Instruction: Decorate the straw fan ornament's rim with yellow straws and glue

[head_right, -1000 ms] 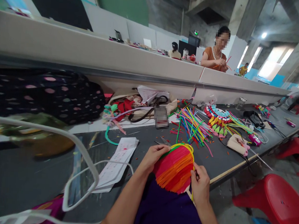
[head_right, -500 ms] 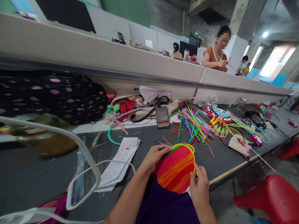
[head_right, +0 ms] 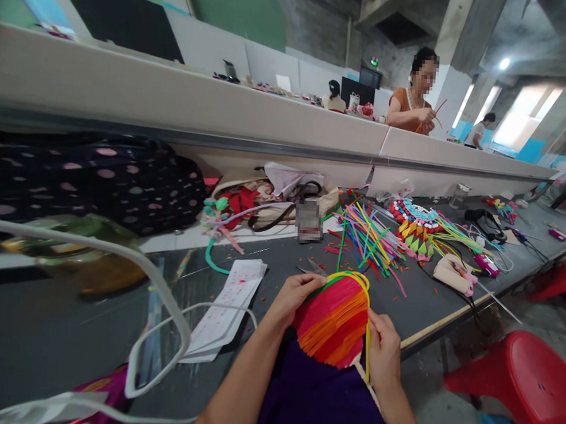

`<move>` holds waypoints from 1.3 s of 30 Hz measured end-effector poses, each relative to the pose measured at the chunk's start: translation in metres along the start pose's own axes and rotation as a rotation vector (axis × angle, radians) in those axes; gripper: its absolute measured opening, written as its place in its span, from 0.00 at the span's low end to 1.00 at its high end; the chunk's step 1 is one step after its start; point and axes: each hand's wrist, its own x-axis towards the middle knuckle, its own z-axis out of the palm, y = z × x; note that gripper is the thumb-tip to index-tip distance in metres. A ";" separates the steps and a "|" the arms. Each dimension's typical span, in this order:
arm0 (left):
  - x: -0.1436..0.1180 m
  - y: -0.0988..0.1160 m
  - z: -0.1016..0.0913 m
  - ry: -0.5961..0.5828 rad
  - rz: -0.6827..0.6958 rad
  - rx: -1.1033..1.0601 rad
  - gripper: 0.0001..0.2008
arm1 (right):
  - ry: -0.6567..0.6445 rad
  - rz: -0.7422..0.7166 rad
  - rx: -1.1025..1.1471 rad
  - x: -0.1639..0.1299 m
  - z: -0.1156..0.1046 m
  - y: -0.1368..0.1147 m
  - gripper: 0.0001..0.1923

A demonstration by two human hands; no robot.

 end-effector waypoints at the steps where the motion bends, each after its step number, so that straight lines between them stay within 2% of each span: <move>1: 0.000 0.000 0.000 -0.002 -0.001 -0.010 0.09 | 0.006 0.018 0.030 0.002 -0.001 0.001 0.17; 5: 0.000 0.001 0.000 -0.007 -0.004 -0.020 0.09 | 0.032 0.166 0.139 0.007 -0.003 0.004 0.15; 8: -0.001 0.001 0.000 -0.010 0.013 -0.004 0.09 | 0.031 0.317 0.250 0.007 -0.003 0.006 0.17; 10: -0.001 0.001 0.000 -0.012 0.021 0.003 0.10 | 0.022 0.357 0.329 0.007 -0.002 0.006 0.19; 18: -0.001 0.001 0.000 -0.003 -0.001 0.007 0.10 | 0.017 0.403 0.496 0.009 0.000 0.008 0.15; 30: 0.000 0.000 0.000 0.008 -0.008 -0.012 0.10 | -0.001 0.460 0.533 0.011 -0.001 0.009 0.14; 39: 0.001 0.000 -0.001 0.011 -0.024 -0.017 0.10 | -0.009 0.424 0.562 0.007 -0.001 0.004 0.14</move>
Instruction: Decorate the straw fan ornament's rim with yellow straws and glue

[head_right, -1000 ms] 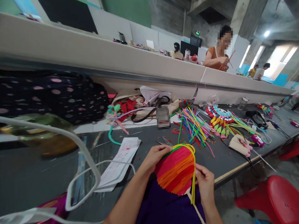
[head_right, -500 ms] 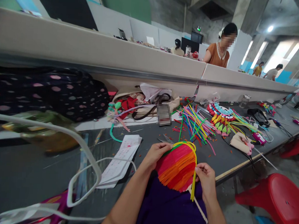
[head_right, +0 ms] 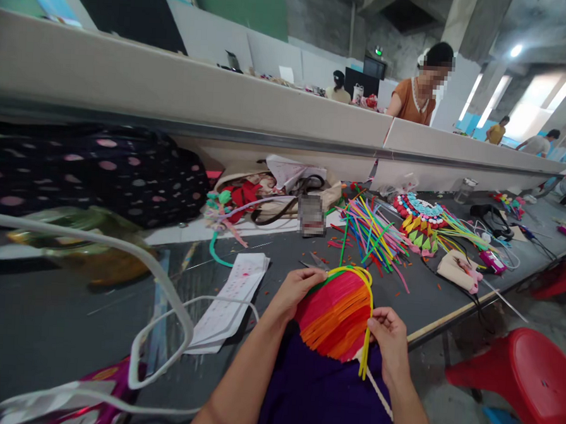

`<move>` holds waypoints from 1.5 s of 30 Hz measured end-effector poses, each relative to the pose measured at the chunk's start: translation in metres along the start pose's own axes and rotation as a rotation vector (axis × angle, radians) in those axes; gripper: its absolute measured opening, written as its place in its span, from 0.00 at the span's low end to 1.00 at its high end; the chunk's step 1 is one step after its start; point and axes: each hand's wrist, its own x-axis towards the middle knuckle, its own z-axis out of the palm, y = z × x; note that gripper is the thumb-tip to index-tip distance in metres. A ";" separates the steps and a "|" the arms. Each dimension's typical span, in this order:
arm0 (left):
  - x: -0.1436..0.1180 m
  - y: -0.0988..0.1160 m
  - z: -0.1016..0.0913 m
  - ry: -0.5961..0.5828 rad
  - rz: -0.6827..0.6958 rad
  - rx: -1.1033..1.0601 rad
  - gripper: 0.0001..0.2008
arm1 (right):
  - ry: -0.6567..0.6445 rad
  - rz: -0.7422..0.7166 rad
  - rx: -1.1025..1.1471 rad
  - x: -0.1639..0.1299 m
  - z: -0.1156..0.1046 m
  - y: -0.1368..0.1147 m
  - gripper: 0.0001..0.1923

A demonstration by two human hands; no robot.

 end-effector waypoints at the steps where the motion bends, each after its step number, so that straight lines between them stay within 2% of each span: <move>1: 0.000 0.000 0.000 -0.005 -0.007 -0.009 0.09 | -0.003 -0.001 0.004 0.000 0.000 0.000 0.14; 6: -0.003 0.003 0.001 -0.029 -0.029 -0.052 0.09 | -0.042 0.027 0.036 -0.002 -0.001 -0.003 0.14; 10: -0.005 0.006 0.000 -0.075 -0.019 -0.080 0.08 | -0.131 0.064 0.056 -0.008 -0.001 -0.012 0.17; 14: -0.006 0.008 -0.003 -0.127 0.000 -0.100 0.07 | -0.206 0.055 0.000 -0.010 -0.007 -0.022 0.14; 17: -0.006 0.006 -0.004 -0.166 0.024 -0.076 0.08 | -0.196 0.010 -0.094 -0.003 -0.015 -0.027 0.15; 22: -0.005 0.004 -0.002 -0.197 0.068 -0.003 0.10 | -0.141 -0.137 -0.332 0.022 -0.025 -0.037 0.22; 27: -0.007 0.006 0.001 -0.227 0.126 0.013 0.10 | -0.245 -0.332 -0.586 0.047 -0.008 -0.058 0.22; 34: -0.013 0.015 0.005 -0.246 0.164 0.055 0.10 | -0.400 -0.485 -0.756 0.070 0.033 -0.072 0.13; 39: -0.014 0.015 0.007 -0.238 0.168 0.077 0.09 | -0.455 -0.470 -0.769 0.082 0.044 -0.072 0.09; 45: -0.011 0.009 0.002 -0.218 0.018 -0.044 0.16 | -0.390 -0.340 -0.659 0.098 0.044 -0.062 0.08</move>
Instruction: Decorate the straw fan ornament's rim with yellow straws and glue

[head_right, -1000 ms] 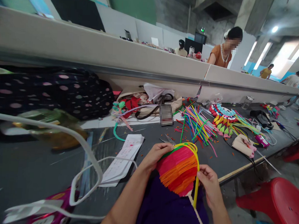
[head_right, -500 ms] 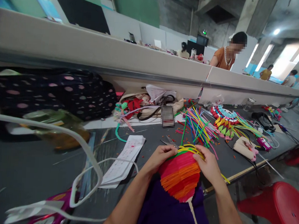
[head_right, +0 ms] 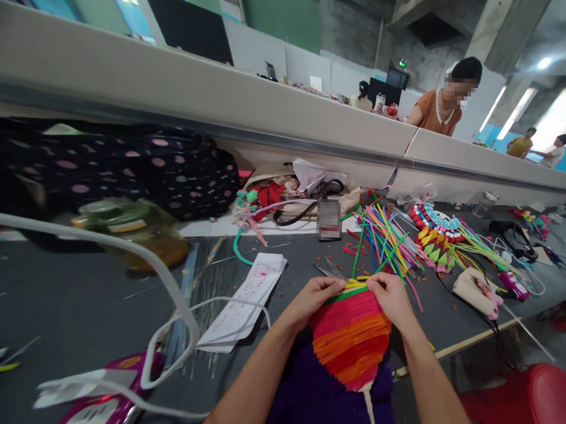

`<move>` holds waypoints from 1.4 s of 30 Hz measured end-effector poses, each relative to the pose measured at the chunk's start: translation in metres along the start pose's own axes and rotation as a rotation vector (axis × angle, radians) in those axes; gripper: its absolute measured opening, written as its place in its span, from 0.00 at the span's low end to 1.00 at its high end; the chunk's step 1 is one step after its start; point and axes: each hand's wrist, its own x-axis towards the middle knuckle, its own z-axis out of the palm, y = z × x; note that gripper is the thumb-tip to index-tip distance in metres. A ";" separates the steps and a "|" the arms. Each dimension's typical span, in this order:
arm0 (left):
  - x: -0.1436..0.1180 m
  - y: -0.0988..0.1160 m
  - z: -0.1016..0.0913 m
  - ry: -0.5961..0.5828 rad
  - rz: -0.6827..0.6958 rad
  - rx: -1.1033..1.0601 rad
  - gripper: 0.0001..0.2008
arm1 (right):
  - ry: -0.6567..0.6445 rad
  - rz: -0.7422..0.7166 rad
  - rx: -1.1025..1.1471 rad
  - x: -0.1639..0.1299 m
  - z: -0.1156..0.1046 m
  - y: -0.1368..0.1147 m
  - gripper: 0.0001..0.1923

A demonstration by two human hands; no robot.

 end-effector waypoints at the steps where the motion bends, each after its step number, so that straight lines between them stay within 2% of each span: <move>1: 0.001 0.000 -0.002 0.020 -0.010 -0.025 0.18 | 0.015 0.017 0.034 0.002 0.000 0.003 0.08; 9: 0.004 -0.001 -0.014 0.162 -0.039 -0.271 0.24 | 0.099 0.090 0.181 0.019 0.008 0.024 0.14; 14: 0.004 -0.001 -0.020 0.246 0.003 -0.028 0.17 | -0.008 0.111 0.187 0.021 0.016 0.025 0.13; 19: 0.005 0.001 -0.021 0.228 0.131 0.247 0.13 | -0.116 0.097 0.153 0.025 0.013 0.022 0.12; 25: 0.006 0.002 -0.018 0.222 0.299 0.527 0.12 | -0.245 0.010 0.016 0.028 0.006 0.011 0.12; 38: 0.010 -0.003 -0.019 0.249 0.303 0.642 0.10 | -0.282 -0.181 -0.291 0.032 0.005 -0.003 0.09; 42: 0.012 -0.007 -0.021 0.257 0.285 0.641 0.11 | -0.278 -0.212 -0.268 0.035 0.009 0.004 0.10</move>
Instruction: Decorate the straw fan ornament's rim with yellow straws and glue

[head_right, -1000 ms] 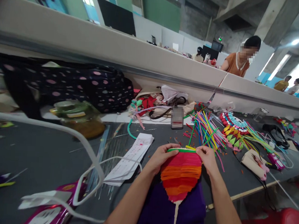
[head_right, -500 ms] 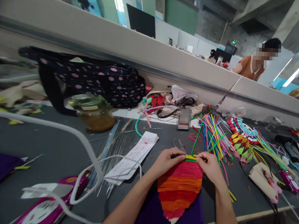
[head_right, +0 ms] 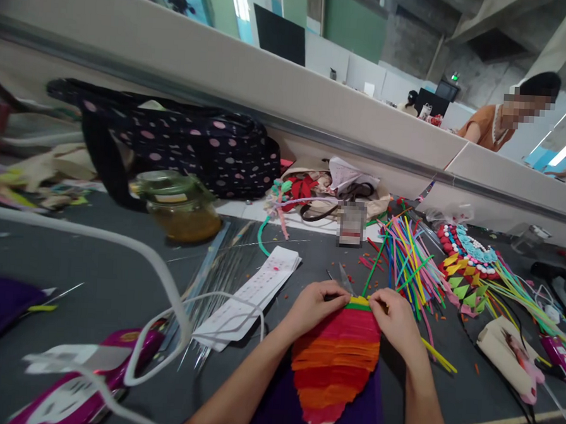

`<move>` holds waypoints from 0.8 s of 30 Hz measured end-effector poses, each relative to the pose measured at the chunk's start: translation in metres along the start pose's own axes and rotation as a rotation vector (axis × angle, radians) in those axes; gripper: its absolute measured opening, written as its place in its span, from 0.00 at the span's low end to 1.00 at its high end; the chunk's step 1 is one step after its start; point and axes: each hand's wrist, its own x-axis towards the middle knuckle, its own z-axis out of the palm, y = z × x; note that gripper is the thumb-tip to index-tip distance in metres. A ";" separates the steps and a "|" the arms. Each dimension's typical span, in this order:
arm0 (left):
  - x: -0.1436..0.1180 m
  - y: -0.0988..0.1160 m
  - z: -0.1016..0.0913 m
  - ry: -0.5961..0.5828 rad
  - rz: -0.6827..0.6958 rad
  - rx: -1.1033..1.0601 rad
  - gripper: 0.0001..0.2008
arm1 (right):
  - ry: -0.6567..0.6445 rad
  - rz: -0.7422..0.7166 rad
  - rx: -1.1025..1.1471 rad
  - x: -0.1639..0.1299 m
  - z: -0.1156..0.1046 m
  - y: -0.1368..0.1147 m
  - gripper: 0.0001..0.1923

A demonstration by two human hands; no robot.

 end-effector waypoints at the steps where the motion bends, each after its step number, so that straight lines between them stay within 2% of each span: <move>1: 0.000 -0.001 0.000 0.003 -0.007 -0.002 0.11 | 0.008 -0.005 0.021 0.001 0.001 0.003 0.09; 10: 0.002 -0.006 0.002 0.005 -0.124 -0.058 0.10 | 0.033 -0.016 0.127 0.002 0.012 0.016 0.07; 15: 0.002 -0.005 0.001 0.023 -0.150 -0.094 0.10 | 0.094 -0.001 0.173 0.003 0.012 0.023 0.09; 21: 0.002 -0.006 0.001 0.032 -0.165 -0.065 0.09 | 0.194 -0.003 0.090 0.003 0.011 0.033 0.11; 24: 0.002 -0.006 0.000 0.028 -0.162 -0.042 0.10 | 0.205 -0.012 0.027 0.003 0.014 0.033 0.12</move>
